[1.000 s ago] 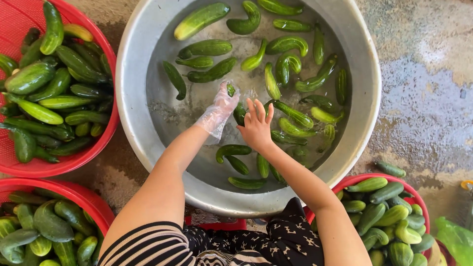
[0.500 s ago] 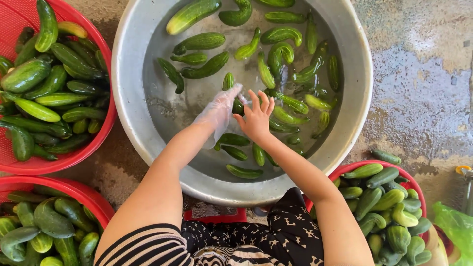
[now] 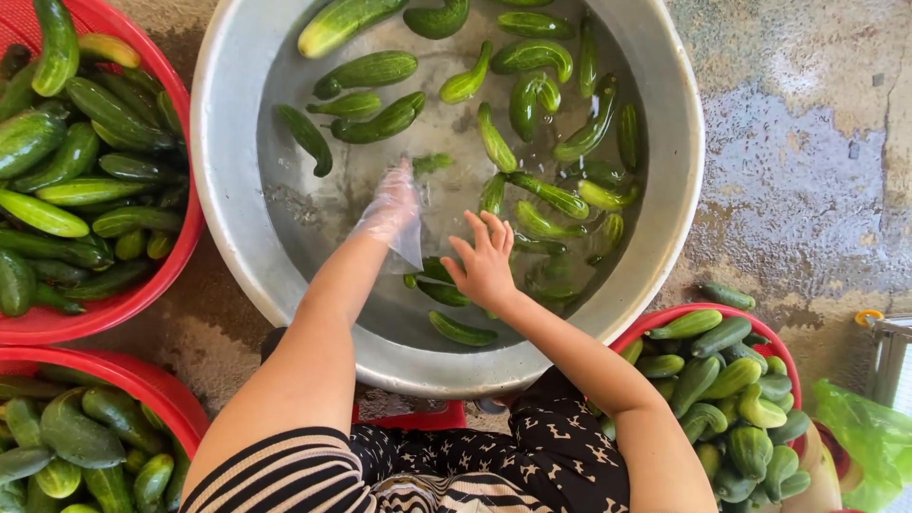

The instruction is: Washing cucumbers in a large basin of water and sorting them into baskets.

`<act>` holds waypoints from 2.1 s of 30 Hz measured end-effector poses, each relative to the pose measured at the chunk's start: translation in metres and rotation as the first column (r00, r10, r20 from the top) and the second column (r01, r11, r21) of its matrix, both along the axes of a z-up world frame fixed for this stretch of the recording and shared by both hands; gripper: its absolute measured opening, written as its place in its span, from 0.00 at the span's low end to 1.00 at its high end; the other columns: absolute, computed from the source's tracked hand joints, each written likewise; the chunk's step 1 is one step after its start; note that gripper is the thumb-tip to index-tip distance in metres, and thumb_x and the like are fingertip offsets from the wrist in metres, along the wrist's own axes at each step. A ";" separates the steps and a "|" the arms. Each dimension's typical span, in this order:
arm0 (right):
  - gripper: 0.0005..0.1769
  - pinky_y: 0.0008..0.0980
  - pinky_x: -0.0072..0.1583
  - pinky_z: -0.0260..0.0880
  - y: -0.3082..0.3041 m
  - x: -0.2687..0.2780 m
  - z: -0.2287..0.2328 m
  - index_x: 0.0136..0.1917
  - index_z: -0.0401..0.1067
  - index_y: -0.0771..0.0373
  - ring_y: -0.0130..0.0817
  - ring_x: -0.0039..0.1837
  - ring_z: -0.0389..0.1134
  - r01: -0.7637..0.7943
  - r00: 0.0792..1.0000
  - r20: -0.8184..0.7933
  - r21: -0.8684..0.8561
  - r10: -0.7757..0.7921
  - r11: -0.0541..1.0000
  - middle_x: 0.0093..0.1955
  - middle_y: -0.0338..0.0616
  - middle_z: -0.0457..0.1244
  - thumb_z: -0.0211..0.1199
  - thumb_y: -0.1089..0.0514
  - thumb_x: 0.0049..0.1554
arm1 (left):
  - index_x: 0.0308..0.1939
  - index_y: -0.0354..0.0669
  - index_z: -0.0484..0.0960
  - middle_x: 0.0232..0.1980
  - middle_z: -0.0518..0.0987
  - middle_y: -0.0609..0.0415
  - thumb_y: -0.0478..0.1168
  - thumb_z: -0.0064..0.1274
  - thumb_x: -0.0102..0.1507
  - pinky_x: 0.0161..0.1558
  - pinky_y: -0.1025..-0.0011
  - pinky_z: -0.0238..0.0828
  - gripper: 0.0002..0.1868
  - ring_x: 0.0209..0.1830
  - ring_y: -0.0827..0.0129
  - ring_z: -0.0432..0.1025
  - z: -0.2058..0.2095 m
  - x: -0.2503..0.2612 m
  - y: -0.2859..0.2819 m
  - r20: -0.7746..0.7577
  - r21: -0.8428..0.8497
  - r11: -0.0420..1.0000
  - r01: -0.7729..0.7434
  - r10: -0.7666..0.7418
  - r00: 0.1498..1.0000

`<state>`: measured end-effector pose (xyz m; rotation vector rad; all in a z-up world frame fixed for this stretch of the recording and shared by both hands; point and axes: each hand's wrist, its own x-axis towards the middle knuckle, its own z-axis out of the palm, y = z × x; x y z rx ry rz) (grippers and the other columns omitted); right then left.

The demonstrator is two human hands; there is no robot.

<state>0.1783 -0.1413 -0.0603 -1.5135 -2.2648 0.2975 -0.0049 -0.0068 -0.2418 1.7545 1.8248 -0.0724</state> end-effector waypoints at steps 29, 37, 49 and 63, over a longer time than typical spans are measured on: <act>0.19 0.59 0.73 0.49 -0.101 -0.038 0.128 0.52 0.78 0.57 0.55 0.75 0.49 -0.309 0.917 0.246 -0.058 0.313 0.949 0.73 0.49 0.54 0.68 0.46 0.51 | 0.62 0.40 0.73 0.50 0.84 0.49 0.41 0.52 0.60 0.53 0.70 0.75 0.26 0.48 0.58 0.78 0.238 -0.393 -0.024 0.521 0.325 0.456 -0.828 0.645 0.560; 0.22 0.56 0.70 0.53 -0.128 0.012 0.076 0.54 0.79 0.56 0.57 0.74 0.52 0.014 0.946 0.323 -0.132 0.030 0.991 0.71 0.53 0.59 0.66 0.42 0.52 | 0.66 0.45 0.72 0.65 0.76 0.48 0.41 0.46 0.64 0.57 0.70 0.75 0.24 0.58 0.62 0.77 0.366 -0.349 -0.088 0.499 0.376 0.494 -0.784 0.605 0.620; 0.26 0.53 0.68 0.56 -0.112 0.045 0.029 0.57 0.79 0.55 0.54 0.68 0.55 0.255 0.930 0.356 -0.462 -0.086 0.850 0.65 0.48 0.63 0.62 0.36 0.57 | 0.30 0.48 0.80 0.31 0.79 0.52 0.38 0.53 0.57 0.36 0.64 0.73 0.02 0.29 0.57 0.72 0.211 -0.128 0.007 0.095 0.849 0.528 -0.038 -0.082 0.992; 0.29 0.51 0.72 0.54 -0.074 0.059 0.023 0.67 0.72 0.48 0.46 0.75 0.53 0.322 0.904 0.427 -0.639 -0.026 0.699 0.70 0.44 0.61 0.52 0.31 0.63 | 0.79 0.51 0.57 0.77 0.66 0.52 0.65 0.58 0.59 0.76 0.59 0.57 0.50 0.78 0.62 0.59 0.216 0.000 -0.068 0.138 -0.528 0.777 0.343 -0.320 0.937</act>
